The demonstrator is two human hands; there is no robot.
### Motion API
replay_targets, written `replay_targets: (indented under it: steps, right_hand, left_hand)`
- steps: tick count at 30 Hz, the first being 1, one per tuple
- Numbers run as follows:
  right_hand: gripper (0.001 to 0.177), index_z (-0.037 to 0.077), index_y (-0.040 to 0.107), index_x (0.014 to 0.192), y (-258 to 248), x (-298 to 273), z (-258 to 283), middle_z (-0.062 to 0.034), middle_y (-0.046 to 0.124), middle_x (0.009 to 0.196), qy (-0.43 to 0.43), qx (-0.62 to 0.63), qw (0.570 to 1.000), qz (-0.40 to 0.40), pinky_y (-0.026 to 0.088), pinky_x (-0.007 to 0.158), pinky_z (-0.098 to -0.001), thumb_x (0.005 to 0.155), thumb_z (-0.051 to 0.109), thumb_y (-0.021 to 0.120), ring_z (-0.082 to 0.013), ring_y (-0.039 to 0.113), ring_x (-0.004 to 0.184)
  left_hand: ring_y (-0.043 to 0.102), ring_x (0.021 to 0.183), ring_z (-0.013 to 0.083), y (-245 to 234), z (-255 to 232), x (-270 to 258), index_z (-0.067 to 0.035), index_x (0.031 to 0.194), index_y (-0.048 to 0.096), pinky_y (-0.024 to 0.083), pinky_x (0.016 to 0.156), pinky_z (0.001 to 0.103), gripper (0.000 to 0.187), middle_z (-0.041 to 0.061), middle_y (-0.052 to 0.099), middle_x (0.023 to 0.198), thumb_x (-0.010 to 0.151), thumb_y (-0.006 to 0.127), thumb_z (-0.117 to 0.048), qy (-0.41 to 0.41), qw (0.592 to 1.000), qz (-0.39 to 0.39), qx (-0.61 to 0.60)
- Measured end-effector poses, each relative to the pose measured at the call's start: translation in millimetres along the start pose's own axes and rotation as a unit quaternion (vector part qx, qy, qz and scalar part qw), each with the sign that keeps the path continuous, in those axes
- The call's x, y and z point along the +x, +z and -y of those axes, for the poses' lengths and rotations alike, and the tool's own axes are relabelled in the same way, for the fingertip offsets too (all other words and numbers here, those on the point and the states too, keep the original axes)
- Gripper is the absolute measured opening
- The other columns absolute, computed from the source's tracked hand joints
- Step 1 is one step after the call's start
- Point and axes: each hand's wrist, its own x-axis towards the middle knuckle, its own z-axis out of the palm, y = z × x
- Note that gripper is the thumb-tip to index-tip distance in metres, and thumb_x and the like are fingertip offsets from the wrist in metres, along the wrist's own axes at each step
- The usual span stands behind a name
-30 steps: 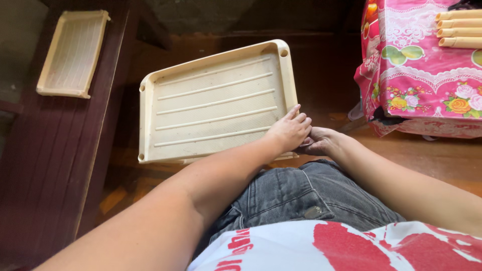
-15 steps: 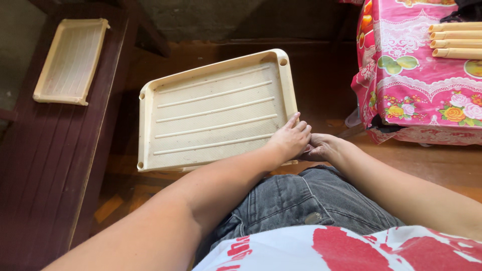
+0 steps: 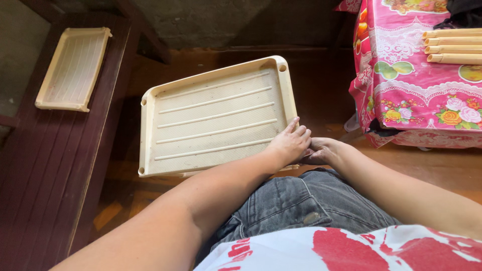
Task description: The person disassembles a small plastic stool by removing its legs and placing them on a nearby bed. They then separate the stacked plastic trays and place one on a wooden bench. The person continues to remove the remaining legs from the stool and places them on the bed.
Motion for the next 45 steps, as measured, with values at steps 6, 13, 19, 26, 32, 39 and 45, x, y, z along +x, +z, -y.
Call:
replay_targets:
  steps: [6, 13, 19, 26, 32, 39, 45]
  right_hand:
    - [0.028, 0.000, 0.065, 0.111, -13.3, 7.6, 3.5, -0.0187, 0.072, 0.111, 0.017, 0.004, 0.998, 0.055, 0.064, 0.083, -0.0434, 0.102, 0.025, 0.055, -0.0282, 0.074, 0.098]
    - [0.025, 0.002, 0.063, 0.109, -41.6, 19.8, 9.9, -0.0152, 0.070, 0.109, -0.043, -0.047, 0.995, 0.080, 0.063, 0.086, -0.0417, 0.104, 0.024, 0.053, -0.0251, 0.072, 0.097]
    - [0.022, 0.000, 0.058, 0.112, -62.9, -10.8, 5.0, -0.0214, 0.064, 0.110, -0.036, -0.017, 0.997, -0.068, 0.059, 0.091, -0.0387, 0.106, 0.016, 0.044, -0.0302, 0.066, 0.103]
    - [0.026, 0.004, 0.054, 0.122, -55.1, -62.7, -12.0, -0.0215, 0.056, 0.125, -0.143, -0.038, 0.982, -0.115, 0.053, 0.104, -0.0441, 0.105, 0.020, 0.042, -0.0337, 0.059, 0.116]
    - [0.029, 0.003, 0.053, 0.130, 0.6, -125.1, -55.7, -0.0130, 0.057, 0.123, -0.279, -0.196, 0.916, -0.210, 0.051, 0.099, -0.0425, 0.102, 0.014, 0.051, -0.0268, 0.059, 0.113]
    - [0.035, 0.005, 0.060, 0.131, 75.0, -227.3, -115.0, -0.0073, 0.063, 0.116, -0.407, -0.286, 0.859, -0.124, 0.053, 0.093, -0.0392, 0.098, 0.013, 0.054, -0.0211, 0.062, 0.107]
    - [0.034, 0.004, 0.062, 0.128, 111.1, -290.3, -147.2, -0.0103, 0.069, 0.120, -0.434, -0.294, 0.849, -0.064, 0.054, 0.096, -0.0391, 0.096, 0.012, 0.051, -0.0231, 0.067, 0.112]
  left_hand:
    - [0.055, 0.120, 0.0285, -1.6, -3.4, 10.1, -0.005, 0.109, 0.068, 0.026, 0.122, 0.056, 0.044, 0.010, 0.063, 0.112, 0.091, 0.062, -0.044, 0.023, 0.999, -0.029, -0.002]
    - [0.055, 0.123, 0.0232, 6.2, -1.4, 16.7, -0.011, 0.109, 0.069, 0.027, 0.124, 0.052, 0.027, 0.005, 0.064, 0.114, 0.093, 0.058, -0.030, 0.022, 1.000, -0.001, 0.020]
    - [0.054, 0.124, 0.0214, 11.3, -8.1, 33.1, -0.014, 0.110, 0.070, 0.027, 0.122, 0.049, 0.027, 0.001, 0.064, 0.115, 0.092, 0.057, -0.029, 0.063, 0.998, 0.009, 0.031]
    - [0.050, 0.132, 0.0270, -11.7, -21.6, 22.3, -0.009, 0.120, 0.064, 0.031, 0.118, 0.047, 0.047, 0.008, 0.061, 0.127, 0.078, 0.070, -0.029, 0.036, 0.999, -0.016, -0.015]
    - [0.050, 0.123, 0.0404, -66.0, -26.4, -20.5, -0.003, 0.133, 0.056, 0.043, 0.105, 0.046, 0.056, 0.023, 0.055, 0.130, 0.081, 0.070, -0.019, -0.226, 0.898, 0.004, -0.378]
    - [0.069, 0.101, 0.0247, -142.9, -31.2, -63.4, -0.006, 0.124, 0.067, 0.054, 0.084, 0.036, 0.036, 0.009, 0.074, 0.117, 0.093, 0.055, -0.020, -0.324, 0.693, -0.042, -0.643]
    - [0.068, 0.110, 0.0151, -199.9, -51.4, -115.8, -0.007, 0.121, 0.066, 0.054, 0.090, 0.032, 0.034, 0.005, 0.074, 0.119, 0.096, 0.046, -0.019, -0.348, 0.599, -0.120, -0.711]
